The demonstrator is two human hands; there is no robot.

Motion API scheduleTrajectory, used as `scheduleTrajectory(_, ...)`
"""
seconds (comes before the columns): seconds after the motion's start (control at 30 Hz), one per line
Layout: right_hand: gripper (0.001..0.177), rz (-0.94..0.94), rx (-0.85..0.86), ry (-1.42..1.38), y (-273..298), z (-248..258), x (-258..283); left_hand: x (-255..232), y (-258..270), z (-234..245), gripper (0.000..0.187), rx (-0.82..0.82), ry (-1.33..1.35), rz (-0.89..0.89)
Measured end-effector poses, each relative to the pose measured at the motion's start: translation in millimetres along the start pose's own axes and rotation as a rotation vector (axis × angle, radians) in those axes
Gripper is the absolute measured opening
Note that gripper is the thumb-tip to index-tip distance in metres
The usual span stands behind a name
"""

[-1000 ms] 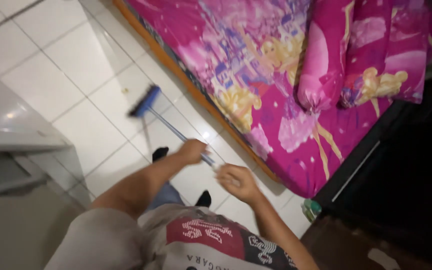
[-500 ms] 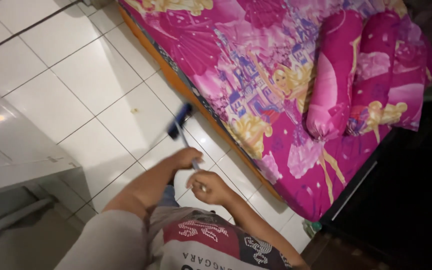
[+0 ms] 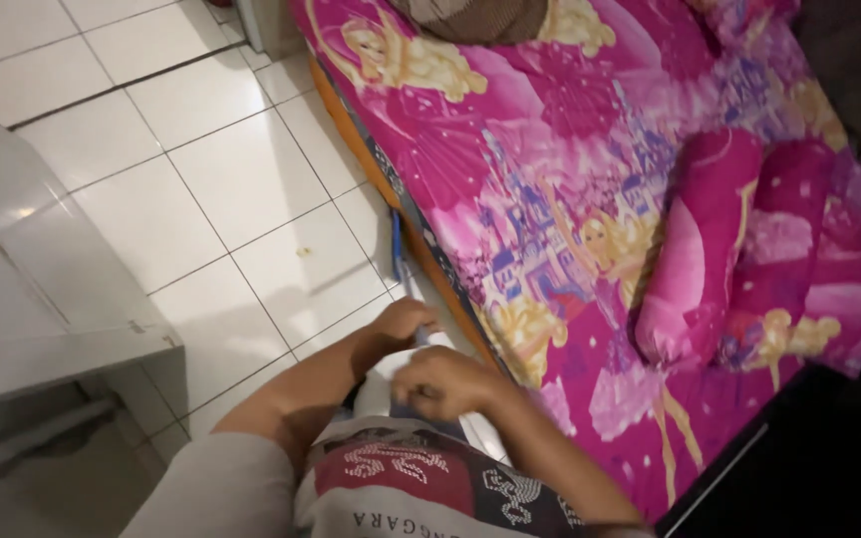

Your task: Sweep the tiled floor across multiple rooms using a broom.

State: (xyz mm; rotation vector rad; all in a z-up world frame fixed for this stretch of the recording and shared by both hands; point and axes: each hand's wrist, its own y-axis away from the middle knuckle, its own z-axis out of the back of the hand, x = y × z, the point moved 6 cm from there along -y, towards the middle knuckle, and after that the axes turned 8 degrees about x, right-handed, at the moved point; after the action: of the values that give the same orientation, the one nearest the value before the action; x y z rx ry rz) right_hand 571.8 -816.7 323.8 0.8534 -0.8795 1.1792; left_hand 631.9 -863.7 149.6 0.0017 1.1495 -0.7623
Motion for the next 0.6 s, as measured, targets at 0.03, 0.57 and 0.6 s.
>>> scheduleTrajectory(0.03,0.017,0.005,0.018,0.004,-11.6,-8.0,-18.2,28.0,15.1,-1.5,0.016,-0.018,-0.005,0.005)
scheduleTrajectory(0.57,0.014,0.217,0.326,0.114,-55.5,160.2,-111.3,143.9,-112.3,88.3,0.017,-0.133,-0.174,0.428)
scheduleTrajectory(0.6,0.014,0.177,0.382,0.127,-66.7,156.4,-141.0,154.7,-118.6,94.0,0.017,-0.17,-0.18,0.423)
